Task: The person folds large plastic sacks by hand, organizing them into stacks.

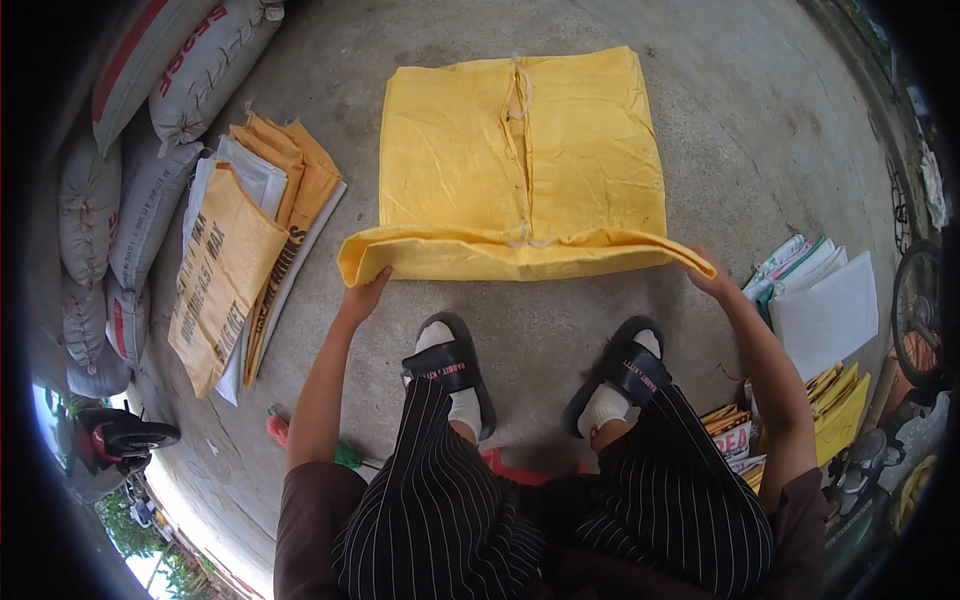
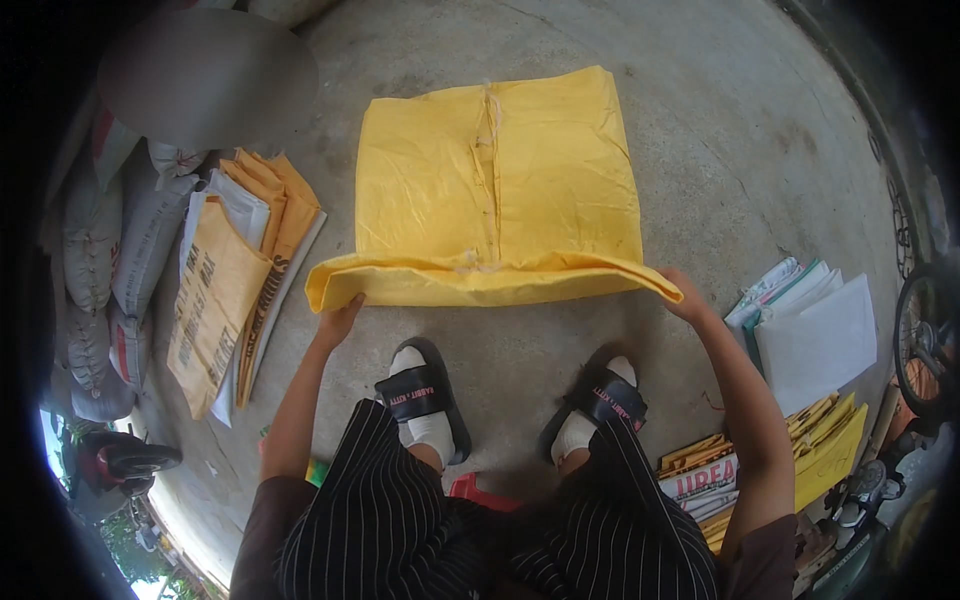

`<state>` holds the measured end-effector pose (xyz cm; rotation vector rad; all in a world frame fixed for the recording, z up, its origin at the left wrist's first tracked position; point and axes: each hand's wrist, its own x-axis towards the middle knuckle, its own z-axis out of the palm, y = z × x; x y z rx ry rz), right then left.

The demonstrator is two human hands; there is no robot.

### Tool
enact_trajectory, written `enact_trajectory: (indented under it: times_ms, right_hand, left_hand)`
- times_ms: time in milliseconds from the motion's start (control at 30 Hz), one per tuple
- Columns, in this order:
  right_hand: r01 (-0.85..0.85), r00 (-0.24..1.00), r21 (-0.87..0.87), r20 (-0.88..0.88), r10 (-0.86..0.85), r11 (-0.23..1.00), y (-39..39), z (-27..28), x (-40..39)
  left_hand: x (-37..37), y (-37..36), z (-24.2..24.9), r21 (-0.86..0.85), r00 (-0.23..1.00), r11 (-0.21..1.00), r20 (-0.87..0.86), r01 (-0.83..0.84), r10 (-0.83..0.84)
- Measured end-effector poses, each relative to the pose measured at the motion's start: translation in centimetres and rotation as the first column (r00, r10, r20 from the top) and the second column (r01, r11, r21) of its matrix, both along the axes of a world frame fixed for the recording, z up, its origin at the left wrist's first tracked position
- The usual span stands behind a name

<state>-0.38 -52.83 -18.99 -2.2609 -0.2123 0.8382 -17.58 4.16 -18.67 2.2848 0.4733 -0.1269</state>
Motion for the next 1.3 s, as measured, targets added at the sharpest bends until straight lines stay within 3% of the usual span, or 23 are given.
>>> enact_trajectory:
  times_ms: [33,100,200,267,300,367,400,467,500,567,667,733,800,833,900,967,1067,1133,1200,1300]
  right_hand:
    - [0.061,0.998,0.004,-0.03,-0.061,0.998,0.5,0.5,0.5]
    - [0.056,0.993,-0.006,-0.099,-0.056,0.998,0.8,1.1,1.6]
    - [0.132,0.982,-0.038,-0.132,-0.136,0.991,1.4,0.4,3.0]
    - [0.148,0.976,-0.228,-0.125,-0.18,0.962,2.0,0.0,3.6]
    - [0.147,0.976,-0.227,-0.126,-0.178,0.963,2.3,0.0,3.6]
    - [0.016,0.956,-0.301,-0.275,-0.103,0.954,2.6,0.2,3.6]
    - [0.014,0.955,-0.302,-0.278,-0.102,0.953,2.5,-0.7,3.4]
    - [-0.203,0.954,-0.437,-0.289,0.077,0.876,1.7,-3.1,2.7]
    - [-0.204,0.954,-0.437,-0.289,0.078,0.876,2.2,-2.8,2.2]
    - [0.038,0.948,-0.591,-0.233,-0.216,0.806,3.6,-1.4,0.8]
    - [0.041,0.96,-0.591,-0.2,-0.195,0.806,3.2,-1.4,-0.8]
    - [0.042,0.947,-0.558,-0.242,-0.211,0.829,3.4,0.7,-2.6]
    - [0.045,0.934,-0.529,-0.278,-0.224,0.847,3.6,1.9,-4.7]
    - [-0.02,0.921,-0.545,-0.336,-0.196,0.838,3.5,2.1,-6.1]
    - [-0.094,0.903,-0.557,-0.397,-0.165,0.825,3.0,1.5,-7.4]
    - [-0.157,0.987,-0.729,-0.101,0.122,0.666,1.7,0.1,-7.9]
    - [-0.21,0.973,-0.755,-0.222,0.059,0.621,3.7,4.7,-3.2]
    - [0.066,0.997,-0.377,0.054,-0.049,0.924,2.1,2.7,-0.6]
    - [0.258,0.966,-0.245,0.045,-0.255,0.935,2.7,1.1,3.1]
    - [0.159,0.982,-0.322,-0.047,-0.183,0.933,5.1,2.1,6.3]
  left_hand:
    - [1.0,0.2,0.8,0.001,1.0,1.0,0.002,-0.002,0.002]
    - [2.9,0.7,1.7,0.09,0.901,0.996,-0.431,-0.013,0.051]
    - [3.1,1.6,-0.2,0.085,0.925,0.996,-0.377,-0.027,0.057]
    - [3.2,1.6,-0.9,0.106,0.93,0.993,-0.36,-0.043,0.078]
    - [3.2,1.6,-1.2,0.151,0.923,0.987,-0.371,-0.05,0.103]
    - [3.0,1.6,-1.6,0.196,0.915,0.979,-0.382,-0.057,0.13]
    - [2.9,1.3,-1.4,0.214,0.903,0.976,-0.409,-0.043,0.13]
    - [2.5,0.7,-1.1,0.231,0.891,0.973,-0.435,-0.031,0.131]
    - [2.3,0.4,-0.9,0.24,0.89,0.971,-0.441,-0.006,0.115]
    - [1.9,0.1,-0.7,0.25,0.893,0.968,-0.44,0.019,0.095]
    - [0.4,0.2,-1.2,0.229,0.901,0.973,-0.428,0.036,0.068]
    - [-1.8,0.2,-2.1,-0.013,0.765,0.957,-0.604,-0.291,0.224]
    - [-5.0,1.0,-4.5,0.146,0.815,0.989,-0.574,0.008,0.077]
    - [-5.9,0.2,-4.0,0.143,0.819,0.99,-0.569,0.008,0.076]
    - [-7.2,-1.5,-2.8,0.306,0.851,0.951,-0.508,0.037,0.131]
    - [-6.7,-2.5,-1.6,0.337,0.858,0.941,-0.48,-0.01,0.181]
    - [-2.5,-4.1,2.7,0.486,0.863,0.874,-0.447,0.013,0.236]
    - [0.3,-1.5,0.5,0.375,0.969,0.924,-0.246,0.076,0.02]
    - [5.9,-1.6,1.2,-0.008,0.975,0.988,-0.165,-0.152,0.149]
    - [12.0,-0.6,-0.1,-0.039,0.943,0.98,-0.281,-0.196,0.178]
